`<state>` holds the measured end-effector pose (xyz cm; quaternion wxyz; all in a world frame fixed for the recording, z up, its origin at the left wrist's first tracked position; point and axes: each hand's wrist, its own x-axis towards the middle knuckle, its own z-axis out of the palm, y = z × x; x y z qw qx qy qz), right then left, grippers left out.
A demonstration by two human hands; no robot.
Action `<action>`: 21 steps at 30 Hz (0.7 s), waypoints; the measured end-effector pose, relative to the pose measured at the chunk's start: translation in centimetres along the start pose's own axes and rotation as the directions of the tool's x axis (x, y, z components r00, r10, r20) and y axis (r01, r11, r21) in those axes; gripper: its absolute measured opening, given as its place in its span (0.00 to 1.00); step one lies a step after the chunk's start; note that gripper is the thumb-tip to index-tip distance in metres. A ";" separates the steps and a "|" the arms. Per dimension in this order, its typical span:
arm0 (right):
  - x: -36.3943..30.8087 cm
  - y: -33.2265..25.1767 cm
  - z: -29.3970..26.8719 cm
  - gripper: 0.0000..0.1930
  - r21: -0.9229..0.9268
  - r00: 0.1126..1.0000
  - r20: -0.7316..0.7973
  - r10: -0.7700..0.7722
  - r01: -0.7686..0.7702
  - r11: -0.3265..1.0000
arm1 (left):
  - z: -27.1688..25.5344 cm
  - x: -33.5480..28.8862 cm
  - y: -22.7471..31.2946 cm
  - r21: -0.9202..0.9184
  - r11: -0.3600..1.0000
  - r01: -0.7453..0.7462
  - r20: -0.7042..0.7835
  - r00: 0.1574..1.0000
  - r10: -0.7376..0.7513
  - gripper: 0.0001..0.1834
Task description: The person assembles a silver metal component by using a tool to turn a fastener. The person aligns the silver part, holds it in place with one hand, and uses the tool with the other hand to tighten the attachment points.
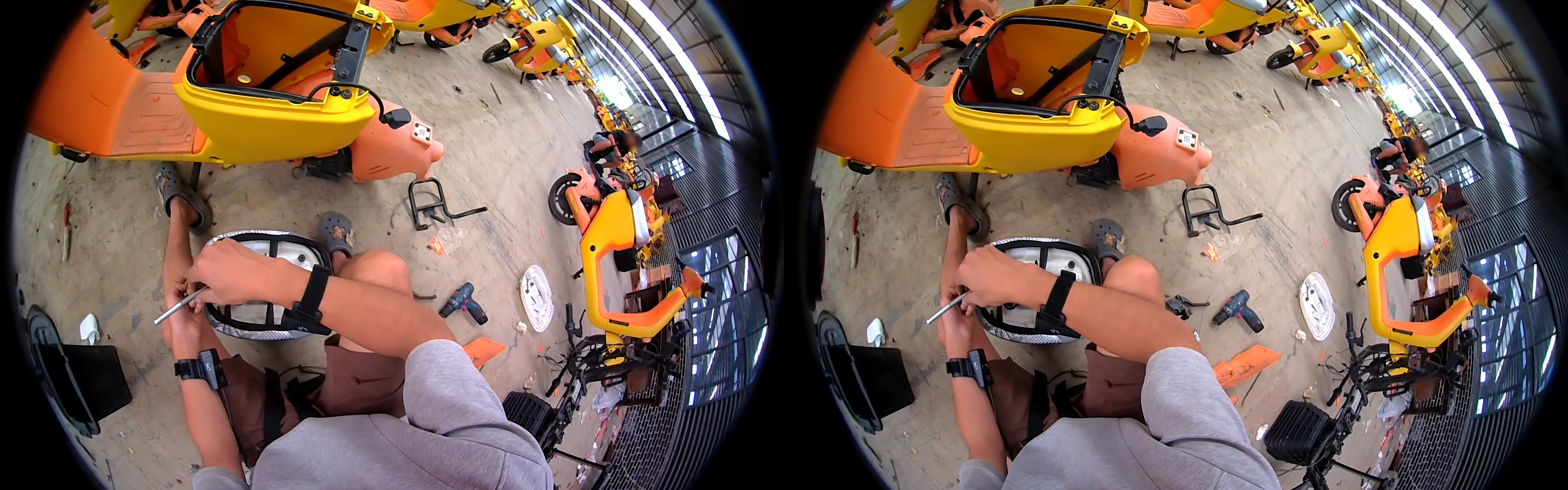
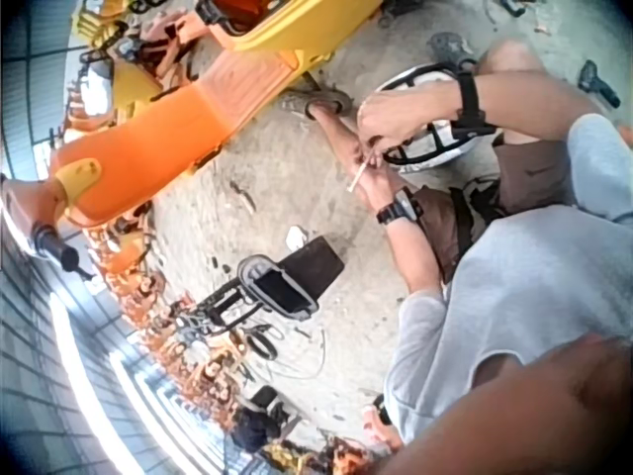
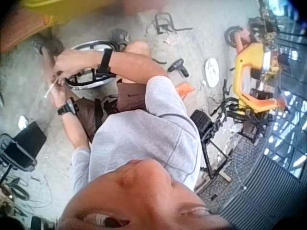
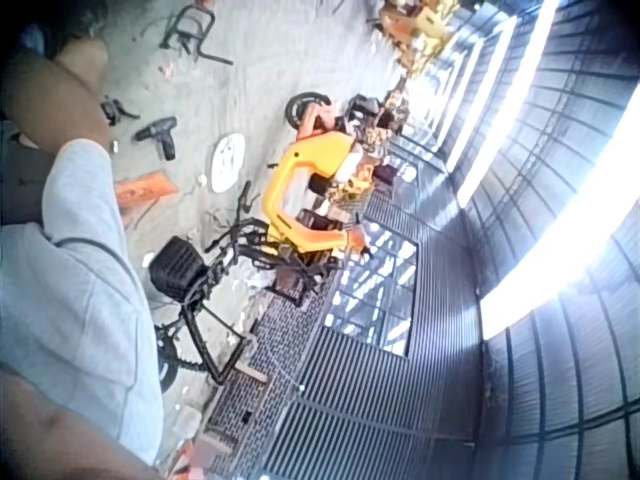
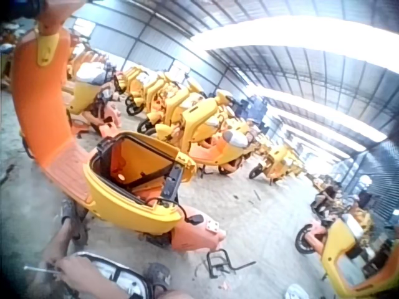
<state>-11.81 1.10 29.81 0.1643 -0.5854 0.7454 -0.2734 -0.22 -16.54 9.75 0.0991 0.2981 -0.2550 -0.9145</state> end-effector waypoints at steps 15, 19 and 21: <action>-0.1 -0.4 0.0 0.12 0.012 0.997 0.072 -0.013 0.012 1.000 | -1.0 1.5 -0.2 0.050 0.998 0.026 -0.012 1.000 -0.025 0.09; 0.0 -0.4 0.5 0.12 -0.006 0.994 0.111 0.010 -0.009 1.000 | -1.9 1.4 0.2 0.039 0.998 0.054 0.241 0.969 -0.062 0.09; -0.1 -0.3 1.0 0.11 -0.010 0.996 0.082 0.019 -0.018 1.000 | -0.9 1.1 -0.2 0.068 0.998 0.013 0.123 0.992 -0.021 0.09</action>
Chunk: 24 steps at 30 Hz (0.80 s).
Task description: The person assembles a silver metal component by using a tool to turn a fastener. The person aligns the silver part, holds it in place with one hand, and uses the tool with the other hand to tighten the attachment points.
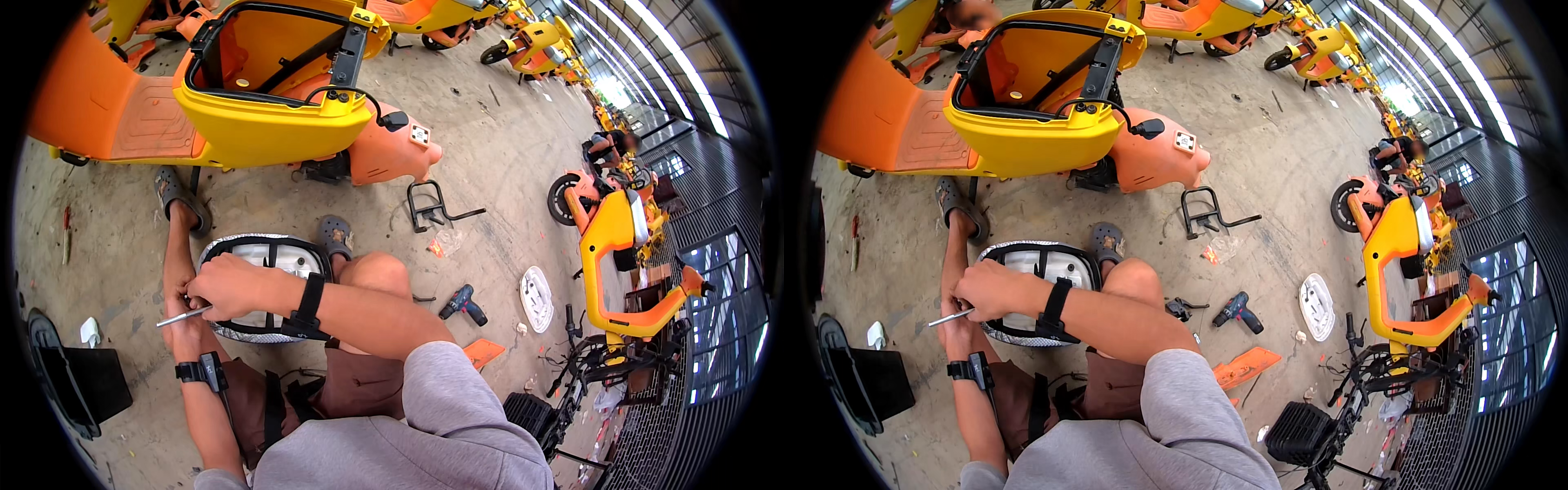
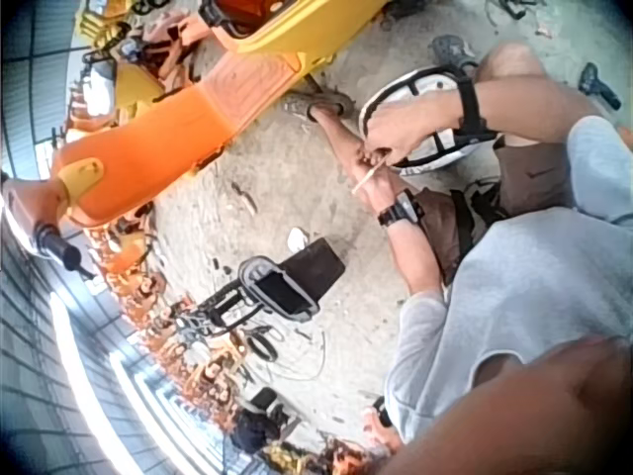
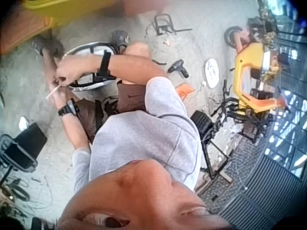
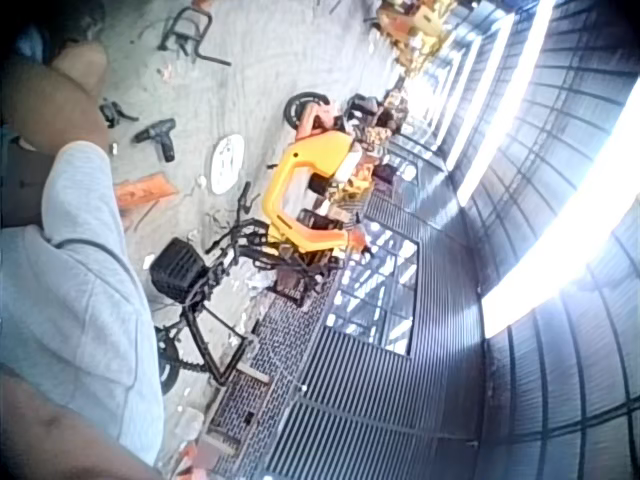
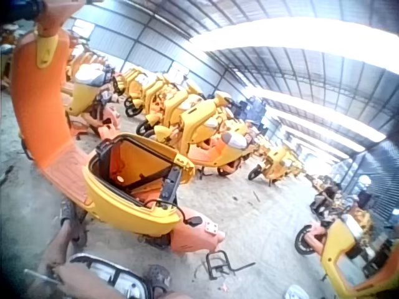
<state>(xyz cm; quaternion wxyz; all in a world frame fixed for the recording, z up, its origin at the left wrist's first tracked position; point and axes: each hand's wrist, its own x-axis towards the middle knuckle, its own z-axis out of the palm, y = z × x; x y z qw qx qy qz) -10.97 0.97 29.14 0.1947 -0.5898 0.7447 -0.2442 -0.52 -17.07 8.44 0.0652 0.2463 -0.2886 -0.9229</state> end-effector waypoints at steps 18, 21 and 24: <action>0.8 -0.5 3.1 0.20 -0.113 0.975 -0.195 -0.108 0.087 0.990 | -1.2 -0.3 1.1 -0.030 0.994 0.102 0.163 0.982 -0.096 0.14; 0.9 -0.2 2.8 0.21 -0.109 0.970 -0.231 -0.081 0.058 0.992 | -0.2 -0.4 0.3 -0.019 0.999 0.030 -0.027 0.999 -0.031 0.15; 1.0 0.1 2.7 0.22 -0.115 0.965 -0.250 -0.078 0.050 0.992 | 2.3 -1.4 -0.4 -0.003 0.999 -0.054 -0.179 0.983 0.053 0.15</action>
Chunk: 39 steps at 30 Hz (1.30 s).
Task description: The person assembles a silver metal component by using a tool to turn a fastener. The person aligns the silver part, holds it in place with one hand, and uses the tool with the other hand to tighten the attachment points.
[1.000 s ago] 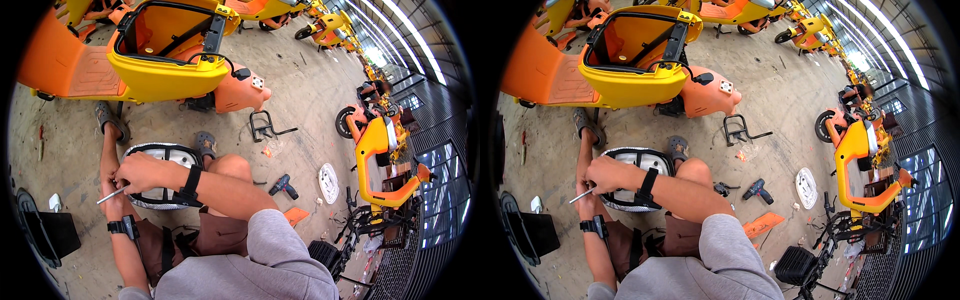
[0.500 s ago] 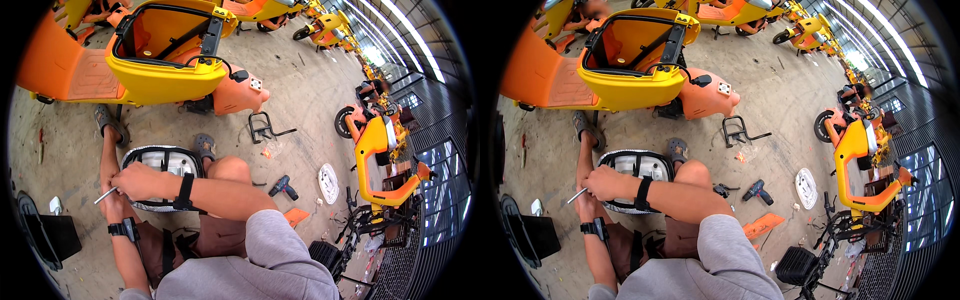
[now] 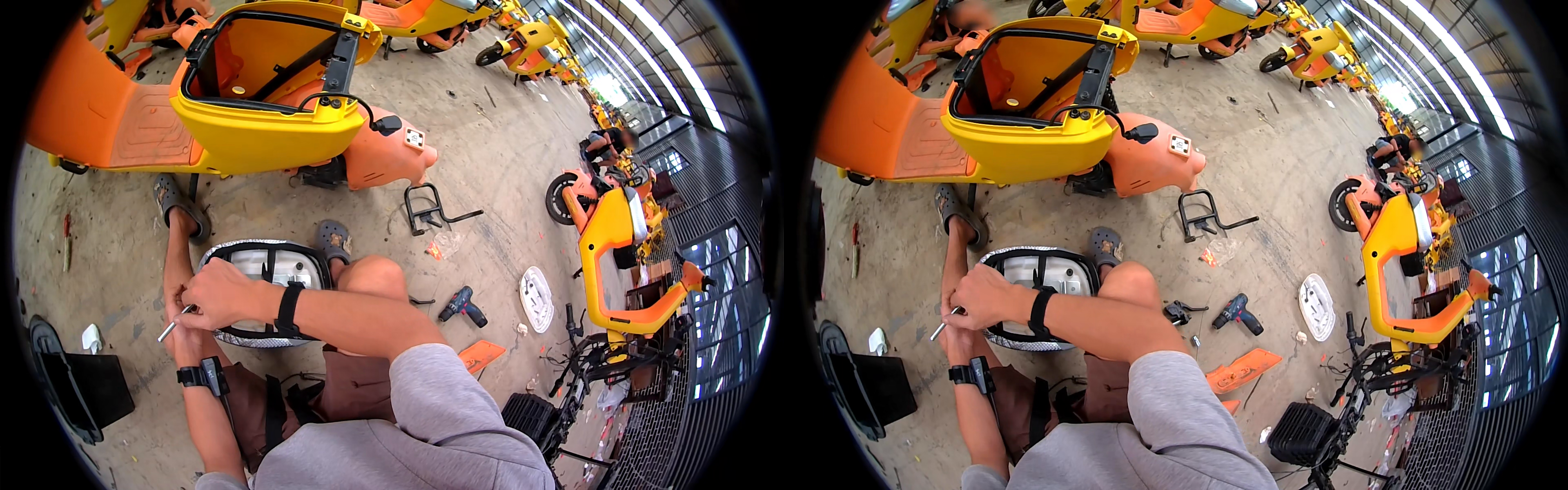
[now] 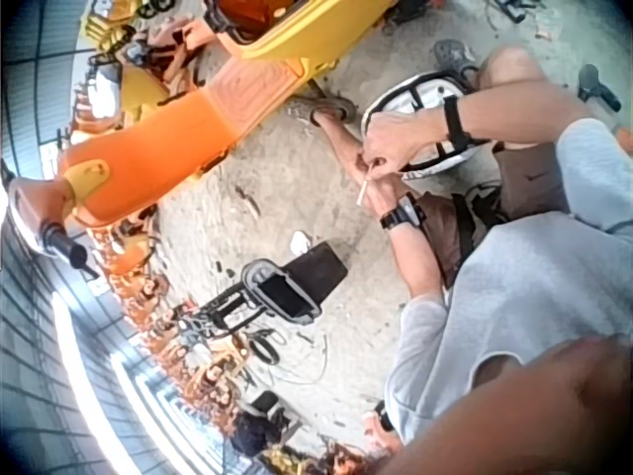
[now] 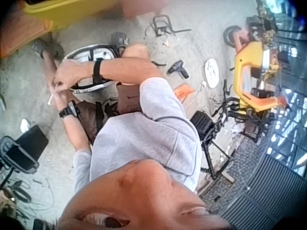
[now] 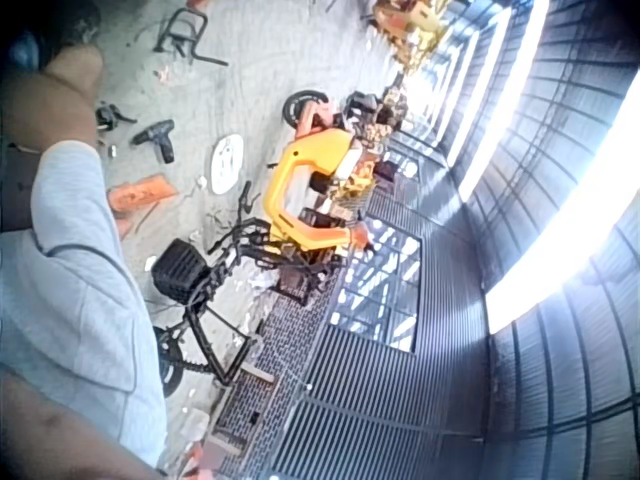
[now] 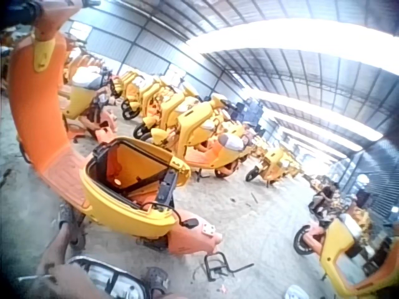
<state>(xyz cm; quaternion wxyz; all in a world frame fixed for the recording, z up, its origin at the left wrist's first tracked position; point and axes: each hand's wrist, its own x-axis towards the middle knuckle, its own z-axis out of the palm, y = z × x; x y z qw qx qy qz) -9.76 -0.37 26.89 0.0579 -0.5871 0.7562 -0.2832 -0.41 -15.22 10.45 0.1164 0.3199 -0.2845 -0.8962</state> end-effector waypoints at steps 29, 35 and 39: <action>0.6 1.8 0.3 0.20 -0.035 0.986 -0.154 -0.070 0.065 0.997 | 2.8 -8.1 6.4 -0.042 0.986 0.160 0.334 0.933 -0.137 0.28; 0.8 2.1 0.4 0.18 -0.044 0.992 -0.110 -0.059 0.054 0.998 | 2.2 -8.5 6.9 0.169 0.986 0.010 0.299 0.952 -0.061 0.23; 2.2 3.5 1.4 0.16 -0.021 0.973 -0.124 -0.194 0.193 0.981 | 1.1 -10.5 4.2 0.311 0.950 -0.019 0.355 0.930 -0.098 0.15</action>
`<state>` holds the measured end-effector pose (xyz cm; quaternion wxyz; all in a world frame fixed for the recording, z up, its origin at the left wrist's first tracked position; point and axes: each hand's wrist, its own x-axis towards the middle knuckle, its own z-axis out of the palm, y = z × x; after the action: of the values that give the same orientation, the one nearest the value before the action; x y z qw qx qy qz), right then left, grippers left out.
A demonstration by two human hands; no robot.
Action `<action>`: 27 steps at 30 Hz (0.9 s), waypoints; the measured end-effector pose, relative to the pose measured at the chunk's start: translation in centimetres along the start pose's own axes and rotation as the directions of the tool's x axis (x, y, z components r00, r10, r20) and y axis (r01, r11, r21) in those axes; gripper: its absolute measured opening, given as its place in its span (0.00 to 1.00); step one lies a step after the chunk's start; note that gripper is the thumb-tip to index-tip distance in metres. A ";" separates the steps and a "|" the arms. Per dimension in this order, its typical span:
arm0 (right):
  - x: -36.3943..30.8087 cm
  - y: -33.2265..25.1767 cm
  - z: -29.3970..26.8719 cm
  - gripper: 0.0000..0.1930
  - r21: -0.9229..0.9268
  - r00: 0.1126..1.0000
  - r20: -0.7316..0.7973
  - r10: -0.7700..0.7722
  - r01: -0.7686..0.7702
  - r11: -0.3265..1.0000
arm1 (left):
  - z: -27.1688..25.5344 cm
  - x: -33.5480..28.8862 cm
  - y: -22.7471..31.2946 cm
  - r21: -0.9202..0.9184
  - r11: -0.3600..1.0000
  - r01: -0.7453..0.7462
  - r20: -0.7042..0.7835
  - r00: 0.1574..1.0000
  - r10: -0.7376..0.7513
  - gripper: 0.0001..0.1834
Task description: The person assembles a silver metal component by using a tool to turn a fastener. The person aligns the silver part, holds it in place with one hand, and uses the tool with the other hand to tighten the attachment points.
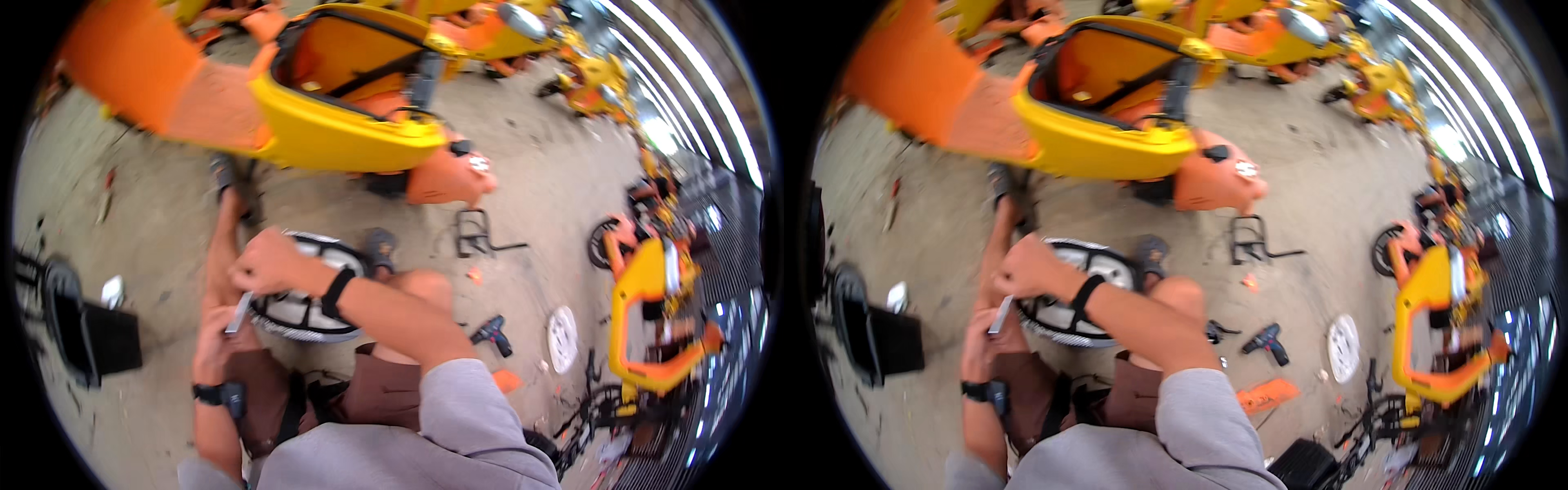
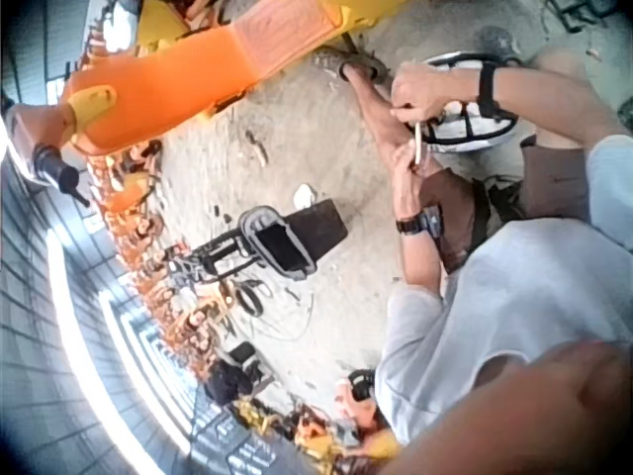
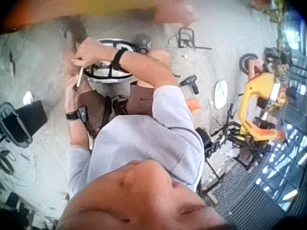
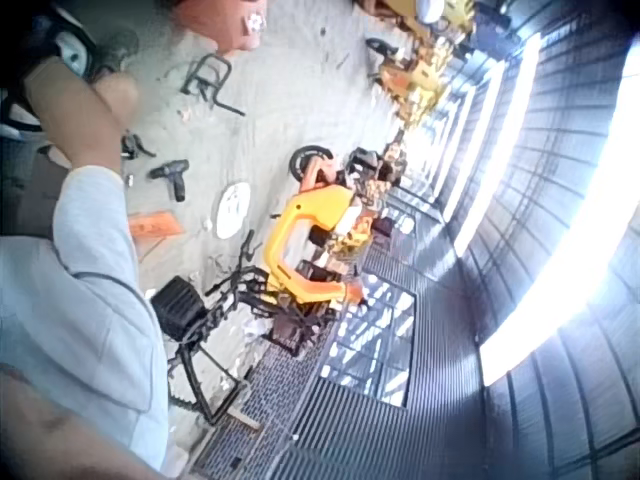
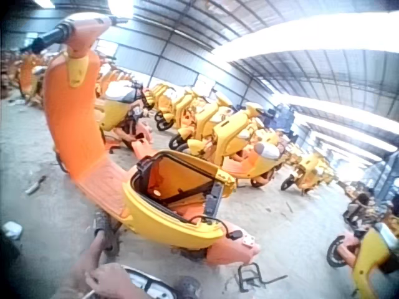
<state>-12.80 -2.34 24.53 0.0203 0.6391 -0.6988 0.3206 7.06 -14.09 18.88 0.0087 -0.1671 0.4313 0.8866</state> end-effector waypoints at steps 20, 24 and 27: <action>0.5 -4.3 -1.2 0.35 -0.152 0.656 0.429 0.621 -0.625 0.766 | 4.5 0.1 -5.4 0.352 0.933 -0.071 -0.165 0.977 0.137 0.18; -0.1 -4.6 -3.2 0.24 -0.198 0.723 0.507 0.470 -0.433 0.879 | 4.1 0.3 -5.1 0.065 0.996 0.068 -0.282 0.958 -0.047 0.19; -0.1 -4.5 -3.9 0.20 -0.228 0.726 0.521 0.448 -0.387 0.893 | 3.4 1.1 -3.7 -0.219 0.970 0.102 -0.344 0.923 -0.175 0.20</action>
<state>-10.18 -0.29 29.52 -0.2255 0.5287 -0.8145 0.0783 5.64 -9.32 17.62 -0.0242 -0.3570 0.3227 0.8763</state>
